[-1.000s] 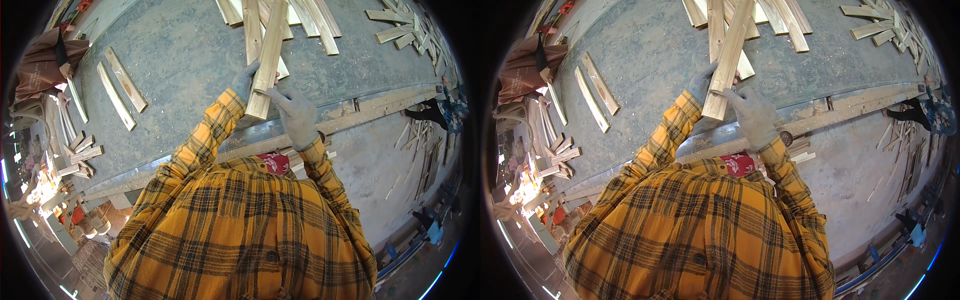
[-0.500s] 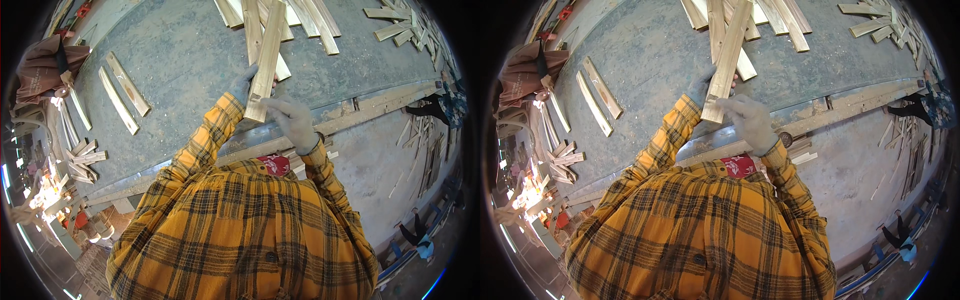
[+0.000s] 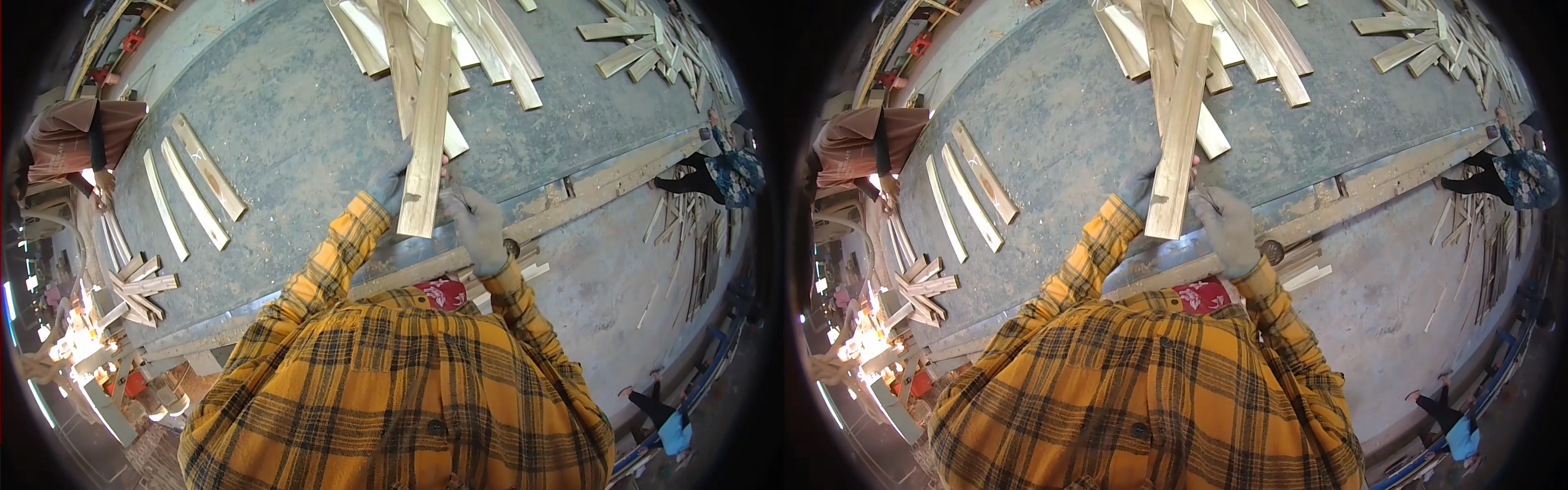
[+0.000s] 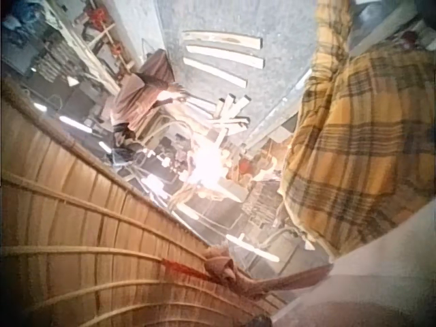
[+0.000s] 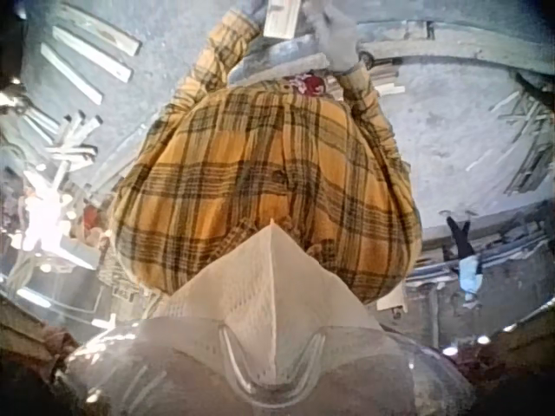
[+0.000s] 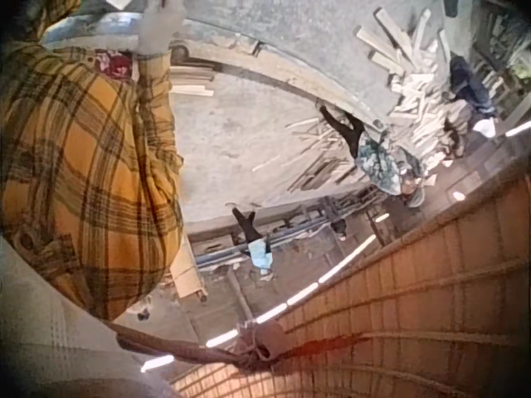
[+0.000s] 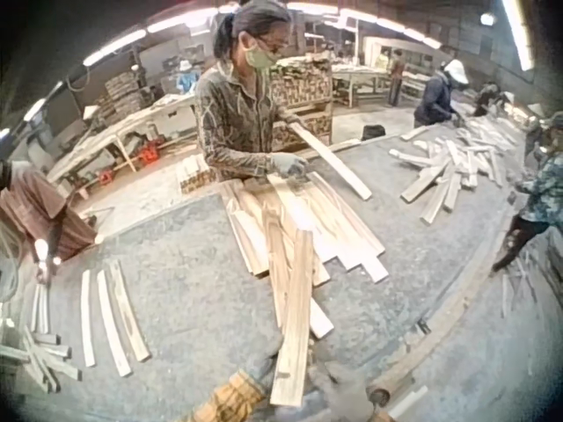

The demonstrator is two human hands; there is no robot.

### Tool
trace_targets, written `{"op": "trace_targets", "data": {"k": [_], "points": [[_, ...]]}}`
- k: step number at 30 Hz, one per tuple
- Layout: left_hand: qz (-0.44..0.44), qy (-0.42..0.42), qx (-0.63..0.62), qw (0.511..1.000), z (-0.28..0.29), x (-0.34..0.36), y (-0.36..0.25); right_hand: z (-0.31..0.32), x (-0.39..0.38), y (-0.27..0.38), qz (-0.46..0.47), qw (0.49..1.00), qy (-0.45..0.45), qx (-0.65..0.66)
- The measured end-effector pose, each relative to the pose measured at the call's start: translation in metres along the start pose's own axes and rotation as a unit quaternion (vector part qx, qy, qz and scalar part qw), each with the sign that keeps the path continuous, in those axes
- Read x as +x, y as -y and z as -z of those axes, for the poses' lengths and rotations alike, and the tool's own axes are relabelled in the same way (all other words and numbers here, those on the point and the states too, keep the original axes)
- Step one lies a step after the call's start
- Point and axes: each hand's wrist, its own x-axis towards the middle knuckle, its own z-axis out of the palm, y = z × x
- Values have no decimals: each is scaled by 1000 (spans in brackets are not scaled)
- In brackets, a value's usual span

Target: The person uses a chisel to carve and shape small wooden planks on a workbench. They repeatedly pick up planks, scrape the surface with the tool, and place them back down. The person works on multiple planks throughout the clip, focusing on smoothing or shaping the wood.

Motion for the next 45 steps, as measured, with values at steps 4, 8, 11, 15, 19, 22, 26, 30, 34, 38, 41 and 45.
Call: {"op": "trace_targets", "data": {"k": [4,8,11,15,19,22,26,30,34,38,41,45], "points": [[-37,-1,31,999,1,3,1,-3,-3,-5,226,959,-59,-161],[-5,-18,30,999,3,5,-6,-1,-4,6,239,926,-4,-291],[-14,-25,53,998,6,3,-6,-4,-4,12,217,904,-2,-368],[-8,-43,30,999,3,1,-6,-8,-5,20,226,877,18,-423],[-3,-39,36,999,5,-2,-6,-4,-9,23,217,866,91,-441],[2,-39,29,999,5,-5,-10,5,-8,18,152,945,147,-251],[28,7,-28,999,7,6,-7,-4,-16,13,-101,986,63,118],[-65,87,63,992,-41,31,5,12,-11,-1,-151,933,81,318],[-112,-199,518,824,-47,68,-8,71,23,-2,-138,921,-84,355],[-41,-492,723,483,-31,76,-42,182,122,-7,-64,947,-178,258],[-16,-365,546,754,42,70,-38,238,186,1,-25,962,-269,-30],[-56,-253,306,916,20,13,-36,133,175,34,39,979,-197,-32]]}}
